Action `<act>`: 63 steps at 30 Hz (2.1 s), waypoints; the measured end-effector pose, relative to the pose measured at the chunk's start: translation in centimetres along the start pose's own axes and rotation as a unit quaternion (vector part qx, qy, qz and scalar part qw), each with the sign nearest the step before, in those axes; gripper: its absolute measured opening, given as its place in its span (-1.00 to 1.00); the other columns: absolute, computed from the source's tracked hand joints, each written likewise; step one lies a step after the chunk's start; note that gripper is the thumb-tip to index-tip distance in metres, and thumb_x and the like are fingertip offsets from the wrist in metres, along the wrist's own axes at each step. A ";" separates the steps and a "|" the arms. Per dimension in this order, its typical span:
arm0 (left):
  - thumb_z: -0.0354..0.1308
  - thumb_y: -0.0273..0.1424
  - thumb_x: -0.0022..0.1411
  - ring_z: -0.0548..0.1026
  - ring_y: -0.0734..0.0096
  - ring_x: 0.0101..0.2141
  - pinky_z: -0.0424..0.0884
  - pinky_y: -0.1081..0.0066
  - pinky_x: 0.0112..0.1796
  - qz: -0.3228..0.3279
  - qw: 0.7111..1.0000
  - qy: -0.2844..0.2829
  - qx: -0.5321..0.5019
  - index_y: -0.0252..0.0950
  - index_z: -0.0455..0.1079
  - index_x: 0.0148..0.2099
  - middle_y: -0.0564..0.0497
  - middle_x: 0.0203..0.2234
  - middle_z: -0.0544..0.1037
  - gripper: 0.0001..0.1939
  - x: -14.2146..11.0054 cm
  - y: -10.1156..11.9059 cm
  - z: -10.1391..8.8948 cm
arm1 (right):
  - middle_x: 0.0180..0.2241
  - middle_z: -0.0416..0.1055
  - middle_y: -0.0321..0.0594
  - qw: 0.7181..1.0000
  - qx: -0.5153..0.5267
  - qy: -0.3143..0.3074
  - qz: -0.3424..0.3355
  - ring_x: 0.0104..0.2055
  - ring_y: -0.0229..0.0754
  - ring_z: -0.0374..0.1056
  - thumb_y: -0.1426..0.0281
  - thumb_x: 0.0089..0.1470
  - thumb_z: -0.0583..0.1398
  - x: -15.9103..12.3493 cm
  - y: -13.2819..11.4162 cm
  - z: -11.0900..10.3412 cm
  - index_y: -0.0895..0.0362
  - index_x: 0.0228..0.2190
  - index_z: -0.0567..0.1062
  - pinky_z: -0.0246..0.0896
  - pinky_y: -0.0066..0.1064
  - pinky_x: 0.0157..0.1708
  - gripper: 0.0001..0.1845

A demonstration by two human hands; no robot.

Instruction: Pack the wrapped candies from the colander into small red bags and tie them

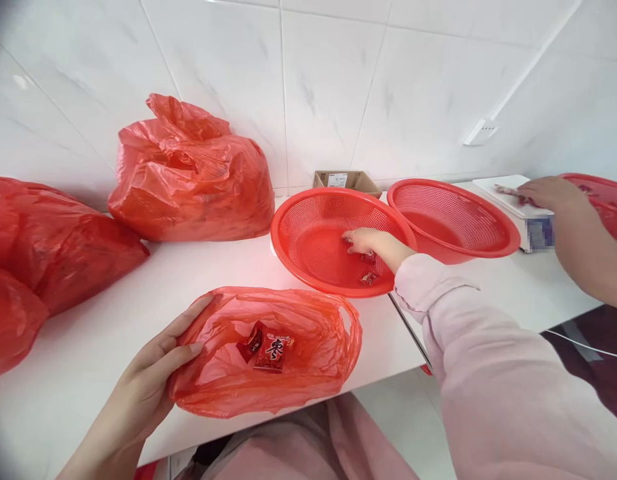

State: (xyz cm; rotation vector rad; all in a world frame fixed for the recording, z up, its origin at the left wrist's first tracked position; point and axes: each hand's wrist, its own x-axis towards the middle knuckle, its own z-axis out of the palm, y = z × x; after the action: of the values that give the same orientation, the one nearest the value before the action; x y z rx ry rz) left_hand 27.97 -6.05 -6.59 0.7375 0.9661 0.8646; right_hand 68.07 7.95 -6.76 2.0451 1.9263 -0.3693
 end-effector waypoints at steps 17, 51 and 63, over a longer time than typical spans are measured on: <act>0.29 -0.44 0.09 0.50 0.29 -0.03 0.49 0.54 -0.21 -0.002 1.000 0.003 0.000 -0.12 0.18 0.35 -0.07 0.26 0.32 -0.22 0.9 0.2 0.5 | -0.14 0.52 -0.14 0.789 0.486 -0.183 -0.328 -0.30 -0.26 0.49 0.32 0.24 0.12 -10.7 -9.0 -4.4 0.08 -0.02 0.39 0.40 -0.43 -0.34 -0.72; 0.27 -0.45 0.11 0.55 0.25 -0.06 0.53 0.49 -0.18 0.003 1.000 0.006 0.004 -0.15 0.18 0.35 -0.13 0.27 0.30 -0.24 0.8 0.4 0.2 | -0.10 0.48 -0.12 0.811 0.473 -0.150 -0.309 -0.23 -0.26 0.44 0.33 0.15 0.22 -12.2 -8.5 -4.8 0.16 -0.06 0.42 0.41 -0.44 -0.29 -0.68; 0.26 -0.47 0.13 0.56 0.30 -0.13 0.53 0.49 -0.22 0.006 1.000 0.001 -0.010 -0.14 0.06 0.40 -0.13 0.26 0.32 -0.17 0.2 0.4 -0.2 | -0.14 0.49 -0.07 0.992 0.038 -0.113 -0.031 -0.18 0.04 0.45 0.33 -0.17 0.37 -6.4 -2.5 -0.9 0.09 -0.06 0.49 0.29 -0.27 -0.29 -0.45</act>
State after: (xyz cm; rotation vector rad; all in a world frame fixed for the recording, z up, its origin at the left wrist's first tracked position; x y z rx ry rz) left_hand 27.78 -5.67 -6.42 0.7250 0.9544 0.8850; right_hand 65.11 2.50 -3.58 1.8987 1.8649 -0.6687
